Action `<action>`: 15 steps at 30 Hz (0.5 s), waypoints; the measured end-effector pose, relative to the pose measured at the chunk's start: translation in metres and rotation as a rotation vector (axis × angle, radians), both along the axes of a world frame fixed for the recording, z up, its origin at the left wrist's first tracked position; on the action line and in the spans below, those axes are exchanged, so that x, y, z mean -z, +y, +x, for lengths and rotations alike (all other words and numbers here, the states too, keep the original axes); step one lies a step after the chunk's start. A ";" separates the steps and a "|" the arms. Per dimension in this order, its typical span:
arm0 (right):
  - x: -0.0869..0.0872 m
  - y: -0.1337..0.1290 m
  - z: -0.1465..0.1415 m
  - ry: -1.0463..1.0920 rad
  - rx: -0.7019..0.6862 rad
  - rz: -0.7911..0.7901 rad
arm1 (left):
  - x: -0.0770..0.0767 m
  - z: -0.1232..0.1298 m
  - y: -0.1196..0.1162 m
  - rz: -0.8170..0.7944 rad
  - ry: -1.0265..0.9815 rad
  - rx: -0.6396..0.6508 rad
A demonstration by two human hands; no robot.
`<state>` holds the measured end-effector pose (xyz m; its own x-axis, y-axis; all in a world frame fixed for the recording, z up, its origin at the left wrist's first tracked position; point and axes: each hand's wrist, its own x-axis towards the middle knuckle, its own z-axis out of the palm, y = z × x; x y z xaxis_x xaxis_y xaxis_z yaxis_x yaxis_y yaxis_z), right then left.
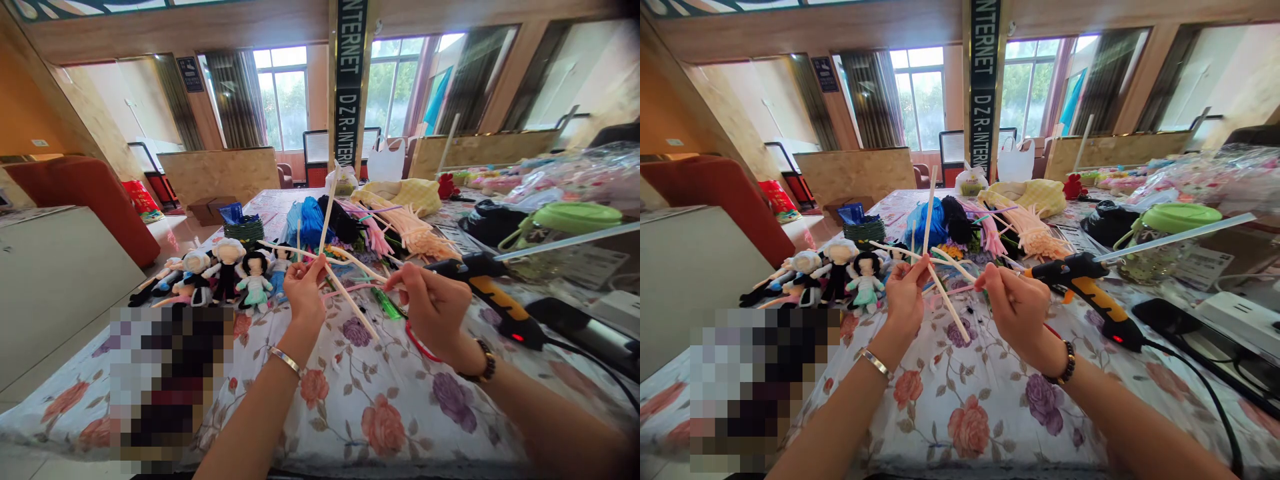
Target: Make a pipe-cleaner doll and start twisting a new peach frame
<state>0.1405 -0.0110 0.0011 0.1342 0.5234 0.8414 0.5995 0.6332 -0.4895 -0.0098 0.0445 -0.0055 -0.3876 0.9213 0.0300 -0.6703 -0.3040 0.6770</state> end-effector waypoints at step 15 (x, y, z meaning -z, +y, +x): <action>-0.004 0.007 0.001 -0.031 -0.387 -0.196 | 0.000 0.012 -0.011 0.102 0.260 0.161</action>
<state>0.1410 -0.0045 0.0047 -0.1273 0.6803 0.7218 0.3528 0.7112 -0.6081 0.0019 0.0335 -0.0056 -0.2043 0.9573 0.2045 -0.5237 -0.2834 0.8034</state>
